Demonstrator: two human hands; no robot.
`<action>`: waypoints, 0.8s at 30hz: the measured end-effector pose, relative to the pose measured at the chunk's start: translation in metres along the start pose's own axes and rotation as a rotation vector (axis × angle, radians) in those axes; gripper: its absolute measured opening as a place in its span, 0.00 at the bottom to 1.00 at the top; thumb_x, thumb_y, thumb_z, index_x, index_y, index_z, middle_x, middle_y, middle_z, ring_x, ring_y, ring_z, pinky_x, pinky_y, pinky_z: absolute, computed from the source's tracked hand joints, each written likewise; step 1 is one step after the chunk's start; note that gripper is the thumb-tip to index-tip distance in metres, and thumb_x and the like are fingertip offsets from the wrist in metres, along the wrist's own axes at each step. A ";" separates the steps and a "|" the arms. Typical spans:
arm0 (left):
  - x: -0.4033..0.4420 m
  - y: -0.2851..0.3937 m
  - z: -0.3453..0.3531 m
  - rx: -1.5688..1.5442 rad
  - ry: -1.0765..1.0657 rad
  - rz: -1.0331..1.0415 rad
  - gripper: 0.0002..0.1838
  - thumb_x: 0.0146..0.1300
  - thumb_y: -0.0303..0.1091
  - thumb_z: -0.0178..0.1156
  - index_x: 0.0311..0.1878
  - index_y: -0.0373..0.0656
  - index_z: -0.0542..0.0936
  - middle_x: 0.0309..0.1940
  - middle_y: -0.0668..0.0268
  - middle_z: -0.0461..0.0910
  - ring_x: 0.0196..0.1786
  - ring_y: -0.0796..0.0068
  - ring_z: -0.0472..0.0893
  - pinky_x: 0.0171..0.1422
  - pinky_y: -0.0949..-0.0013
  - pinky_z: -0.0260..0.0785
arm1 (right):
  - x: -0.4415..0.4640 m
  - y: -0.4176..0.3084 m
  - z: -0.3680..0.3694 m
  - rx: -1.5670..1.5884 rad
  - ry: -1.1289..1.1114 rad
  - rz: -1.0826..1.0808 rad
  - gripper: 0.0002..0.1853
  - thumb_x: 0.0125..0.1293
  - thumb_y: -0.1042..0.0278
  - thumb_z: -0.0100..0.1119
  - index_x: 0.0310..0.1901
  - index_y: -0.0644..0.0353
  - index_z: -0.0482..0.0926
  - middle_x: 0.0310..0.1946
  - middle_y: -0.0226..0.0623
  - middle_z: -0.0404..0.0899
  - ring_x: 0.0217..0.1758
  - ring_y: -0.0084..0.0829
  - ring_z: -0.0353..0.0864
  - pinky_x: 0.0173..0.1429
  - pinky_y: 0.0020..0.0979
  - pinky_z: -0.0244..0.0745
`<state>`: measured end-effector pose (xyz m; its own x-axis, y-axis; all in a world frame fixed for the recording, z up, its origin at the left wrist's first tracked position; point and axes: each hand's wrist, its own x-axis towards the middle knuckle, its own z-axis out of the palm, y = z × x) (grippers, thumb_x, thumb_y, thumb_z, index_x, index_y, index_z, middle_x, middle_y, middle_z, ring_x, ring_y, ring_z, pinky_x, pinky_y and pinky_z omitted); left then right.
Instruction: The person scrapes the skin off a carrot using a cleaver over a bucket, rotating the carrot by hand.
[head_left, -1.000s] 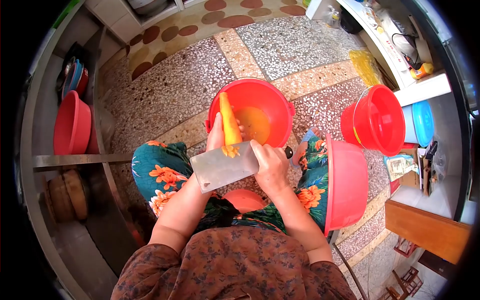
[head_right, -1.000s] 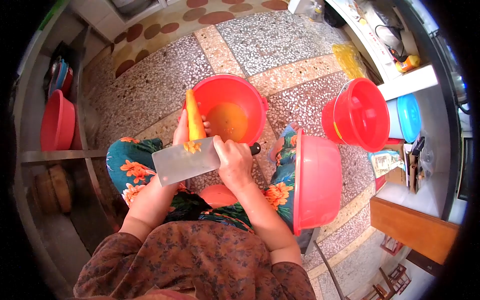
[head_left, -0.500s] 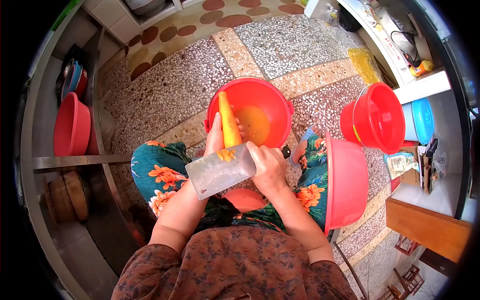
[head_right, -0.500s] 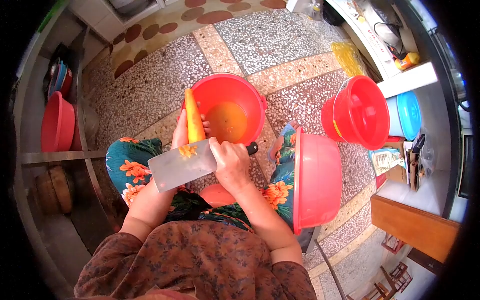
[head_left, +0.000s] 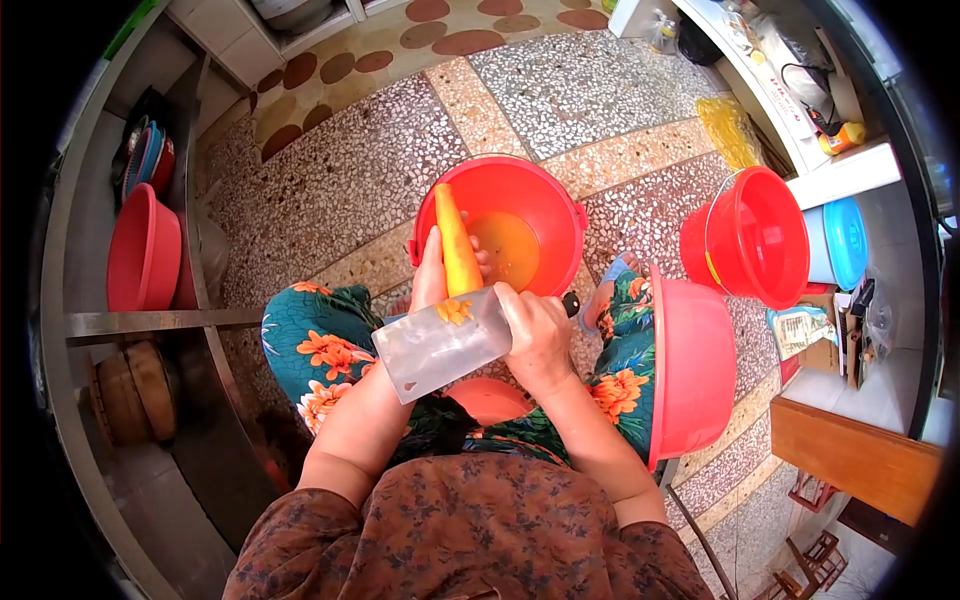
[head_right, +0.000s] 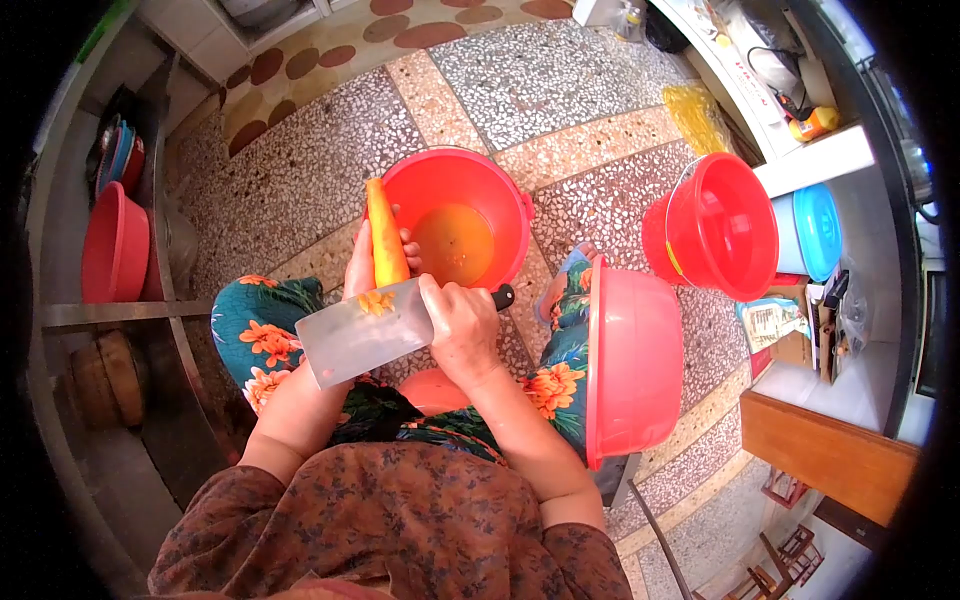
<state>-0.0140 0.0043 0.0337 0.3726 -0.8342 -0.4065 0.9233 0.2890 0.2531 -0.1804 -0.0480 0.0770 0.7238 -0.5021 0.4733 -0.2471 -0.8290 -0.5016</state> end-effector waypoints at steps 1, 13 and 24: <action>-0.001 0.000 0.001 -0.008 -0.004 -0.003 0.24 0.82 0.57 0.47 0.70 0.56 0.72 0.41 0.66 0.75 0.39 0.71 0.74 0.43 0.67 0.74 | 0.000 0.000 0.000 0.000 0.000 0.001 0.21 0.58 0.76 0.60 0.55 0.61 0.81 0.28 0.35 0.74 0.33 0.39 0.80 0.41 0.41 0.71; -0.006 -0.004 0.001 0.010 -0.090 -0.022 0.25 0.82 0.57 0.47 0.72 0.55 0.71 0.42 0.64 0.74 0.41 0.69 0.74 0.45 0.64 0.75 | 0.001 0.011 0.001 -0.037 -0.007 0.033 0.23 0.54 0.76 0.68 0.54 0.60 0.82 0.30 0.37 0.80 0.34 0.43 0.82 0.41 0.43 0.73; 0.000 0.000 0.004 0.121 -0.002 0.009 0.24 0.83 0.56 0.44 0.69 0.51 0.71 0.40 0.66 0.75 0.37 0.69 0.77 0.41 0.63 0.76 | 0.005 -0.001 -0.009 -0.071 -0.074 -0.033 0.21 0.57 0.77 0.60 0.55 0.60 0.83 0.28 0.35 0.76 0.34 0.40 0.81 0.43 0.42 0.72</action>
<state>-0.0148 0.0025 0.0371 0.3810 -0.8326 -0.4021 0.9016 0.2381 0.3612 -0.1823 -0.0517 0.0868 0.7772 -0.4570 0.4325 -0.2654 -0.8613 -0.4333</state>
